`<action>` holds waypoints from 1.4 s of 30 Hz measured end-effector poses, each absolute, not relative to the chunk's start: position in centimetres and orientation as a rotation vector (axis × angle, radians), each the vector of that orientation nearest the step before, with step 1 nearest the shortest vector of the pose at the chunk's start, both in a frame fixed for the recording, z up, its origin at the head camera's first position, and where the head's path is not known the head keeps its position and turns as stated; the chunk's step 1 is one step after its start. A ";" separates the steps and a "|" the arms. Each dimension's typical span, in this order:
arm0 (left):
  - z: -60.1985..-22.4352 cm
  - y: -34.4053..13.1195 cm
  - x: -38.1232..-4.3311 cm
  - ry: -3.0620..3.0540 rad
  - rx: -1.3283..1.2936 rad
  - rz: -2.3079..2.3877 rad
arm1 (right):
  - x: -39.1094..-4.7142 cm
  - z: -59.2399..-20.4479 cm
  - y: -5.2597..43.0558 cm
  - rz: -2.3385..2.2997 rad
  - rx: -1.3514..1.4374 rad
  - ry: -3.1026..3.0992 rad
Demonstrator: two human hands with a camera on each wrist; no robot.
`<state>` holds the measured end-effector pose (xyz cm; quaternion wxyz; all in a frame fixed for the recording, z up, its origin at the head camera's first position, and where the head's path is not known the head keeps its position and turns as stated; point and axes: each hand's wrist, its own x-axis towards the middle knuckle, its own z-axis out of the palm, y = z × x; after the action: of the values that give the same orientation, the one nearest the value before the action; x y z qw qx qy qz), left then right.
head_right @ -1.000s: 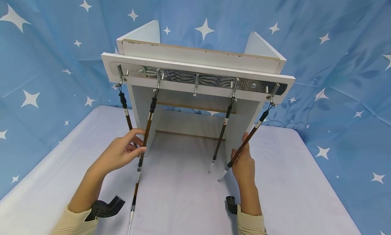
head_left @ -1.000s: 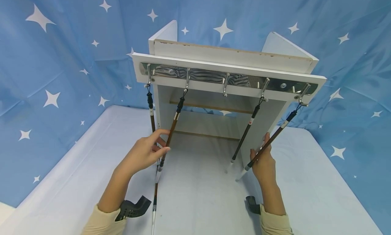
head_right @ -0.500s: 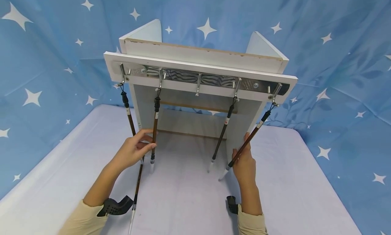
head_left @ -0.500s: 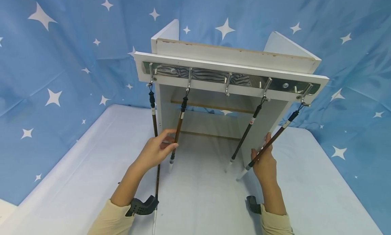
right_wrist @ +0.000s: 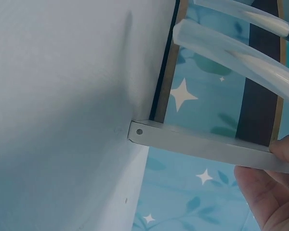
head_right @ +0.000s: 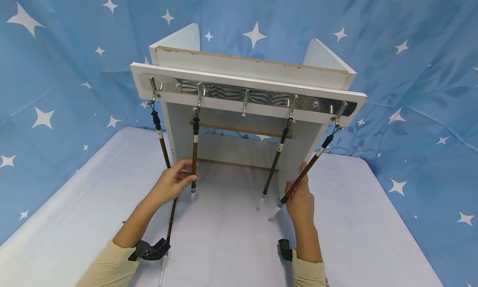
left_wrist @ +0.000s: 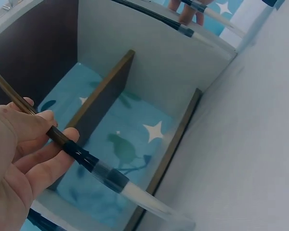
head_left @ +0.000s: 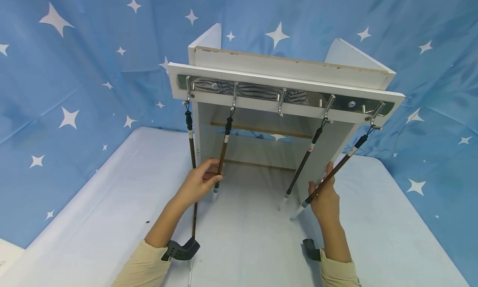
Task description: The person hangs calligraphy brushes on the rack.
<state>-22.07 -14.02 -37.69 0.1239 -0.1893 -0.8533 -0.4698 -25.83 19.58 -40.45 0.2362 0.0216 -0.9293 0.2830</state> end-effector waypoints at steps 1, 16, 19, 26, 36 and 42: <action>-37.8 -13.9 -22.1 -2.487 -0.549 -1.381 | -25.8 -40.5 19.6 0.780 0.055 -2.549; -39.6 -14.0 -22.3 -2.761 -0.626 -1.191 | -25.7 -41.1 20.0 0.790 0.053 -2.548; -40.1 -14.3 -22.3 -2.846 -0.636 -1.106 | -25.7 -41.1 19.9 0.787 0.084 -2.540; -41.1 -14.5 -22.2 -3.086 -0.459 -0.785 | -25.7 -40.6 19.5 0.774 0.134 -2.513; -40.3 -15.8 -21.6 -3.254 -0.356 -0.705 | -25.9 -40.7 19.6 0.764 0.132 -2.504; -39.2 -17.1 -21.1 -3.362 -0.263 -0.794 | -25.9 -40.7 19.8 0.755 0.120 -2.505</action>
<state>-21.14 -17.06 -39.17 -0.1606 -0.0749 -0.9578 -0.2262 -25.90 19.82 -40.71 0.2581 0.0444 -0.9240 0.2786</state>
